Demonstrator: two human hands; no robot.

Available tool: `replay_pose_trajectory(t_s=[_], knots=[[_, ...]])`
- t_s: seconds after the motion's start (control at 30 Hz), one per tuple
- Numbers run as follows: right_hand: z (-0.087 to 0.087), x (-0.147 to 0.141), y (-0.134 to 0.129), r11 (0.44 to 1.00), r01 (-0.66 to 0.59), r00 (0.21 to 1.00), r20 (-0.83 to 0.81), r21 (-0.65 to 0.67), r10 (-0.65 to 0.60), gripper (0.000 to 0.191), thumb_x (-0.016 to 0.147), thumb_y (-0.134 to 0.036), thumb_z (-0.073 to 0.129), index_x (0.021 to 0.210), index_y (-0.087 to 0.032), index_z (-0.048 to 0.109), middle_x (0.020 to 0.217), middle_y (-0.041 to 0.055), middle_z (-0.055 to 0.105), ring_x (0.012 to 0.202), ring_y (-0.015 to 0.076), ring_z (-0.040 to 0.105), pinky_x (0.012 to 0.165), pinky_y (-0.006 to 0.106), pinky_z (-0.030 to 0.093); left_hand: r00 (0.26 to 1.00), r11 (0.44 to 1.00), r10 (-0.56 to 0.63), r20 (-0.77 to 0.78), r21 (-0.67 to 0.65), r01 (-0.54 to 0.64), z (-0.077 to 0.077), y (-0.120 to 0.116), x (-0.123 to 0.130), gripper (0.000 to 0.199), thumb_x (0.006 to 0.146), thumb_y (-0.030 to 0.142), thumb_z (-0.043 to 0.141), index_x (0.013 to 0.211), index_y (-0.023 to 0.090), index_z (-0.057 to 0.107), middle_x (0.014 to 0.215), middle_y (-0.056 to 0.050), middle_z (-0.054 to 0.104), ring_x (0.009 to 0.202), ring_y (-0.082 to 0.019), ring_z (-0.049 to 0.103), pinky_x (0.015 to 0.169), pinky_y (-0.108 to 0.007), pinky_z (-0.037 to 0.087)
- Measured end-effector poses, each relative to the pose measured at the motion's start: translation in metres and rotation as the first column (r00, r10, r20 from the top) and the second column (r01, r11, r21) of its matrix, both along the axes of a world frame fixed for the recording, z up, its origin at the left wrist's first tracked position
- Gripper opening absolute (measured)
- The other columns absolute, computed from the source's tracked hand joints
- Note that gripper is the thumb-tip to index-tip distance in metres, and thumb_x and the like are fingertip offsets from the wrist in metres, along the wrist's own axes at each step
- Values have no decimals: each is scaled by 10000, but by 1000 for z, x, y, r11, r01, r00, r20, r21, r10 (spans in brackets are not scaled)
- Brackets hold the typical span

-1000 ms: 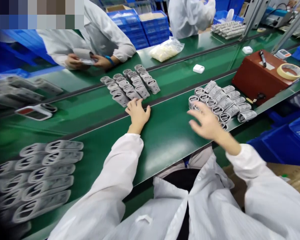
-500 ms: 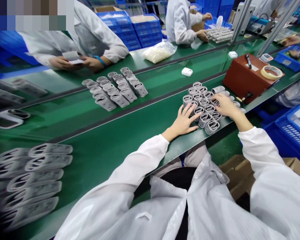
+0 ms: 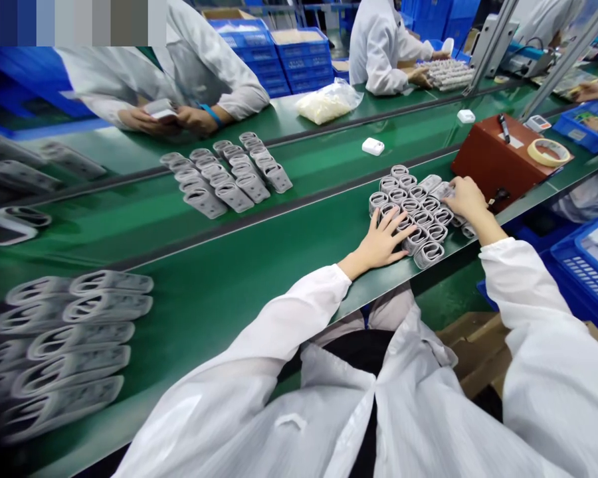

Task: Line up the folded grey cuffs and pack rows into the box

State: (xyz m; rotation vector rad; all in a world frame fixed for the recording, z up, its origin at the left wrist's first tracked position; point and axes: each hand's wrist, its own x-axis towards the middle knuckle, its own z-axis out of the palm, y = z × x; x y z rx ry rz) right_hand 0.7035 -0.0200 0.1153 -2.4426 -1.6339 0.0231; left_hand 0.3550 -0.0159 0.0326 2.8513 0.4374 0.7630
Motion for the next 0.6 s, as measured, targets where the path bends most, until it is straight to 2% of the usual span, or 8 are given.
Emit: replay_pose_trajectory(t_s=[0.1,0.17,0.27,0.33,0.37,0.5,0.6], knots=[[10,-9,8,975,-156,986,-34,160,164,526,960,-347,740,1467,-210,769,1416,198,804,1335,417,765,1254,593,601,1000,1000,5,-1,3,-5,1,0,-1,753,1112,508,704,1811,303,513,1942,-221,390,1846,-494,297,1457,-877,97],[14,-3,11,972,-154,986,-34,177,162,588,970,-410,751,1515,-191,751,1436,208,806,1355,429,759,1271,606,590,1000,1000,1,7,-1,-1,1,-1,-2,757,1111,526,704,1810,305,517,1939,-228,393,1841,-497,305,1455,-882,84],[11,8,14,997,-61,995,-80,-49,57,680,927,-543,826,1474,-141,787,1515,250,783,1383,487,744,1248,644,591,1000,1000,13,26,-5,-13,1,-1,-2,733,1123,550,679,1799,306,536,1928,-233,412,1835,-500,316,1447,-895,79],[6,9,14,986,-61,988,-152,-154,37,592,935,-557,820,1380,-166,833,1465,220,817,1320,460,774,1200,611,618,999,1000,27,34,-5,-27,1,-2,-2,697,1136,546,654,1784,305,558,1914,-230,438,1828,-496,333,1439,-908,80],[4,6,14,987,-64,984,-177,-148,37,529,939,-540,816,1328,-184,847,1422,199,836,1280,436,789,1177,589,630,999,1000,31,35,-4,-31,2,-2,-1,685,1139,545,649,1775,304,569,1906,-229,453,1824,-495,342,1436,-913,81],[-1,-15,17,998,-40,988,-145,48,46,380,865,-434,874,1170,-211,832,1301,180,857,1215,406,790,1160,560,636,999,999,39,30,-9,-39,3,-3,-1,667,1133,545,660,1753,305,601,1887,-228,481,1810,-488,367,1437,-917,83],[1,-31,21,976,-130,985,-86,176,147,296,880,-347,826,1151,-232,805,1250,174,866,1207,412,779,1170,585,627,999,999,43,25,-13,-42,3,-3,-2,669,1138,535,658,1763,309,588,1892,-232,473,1808,-487,372,1434,-923,76]])
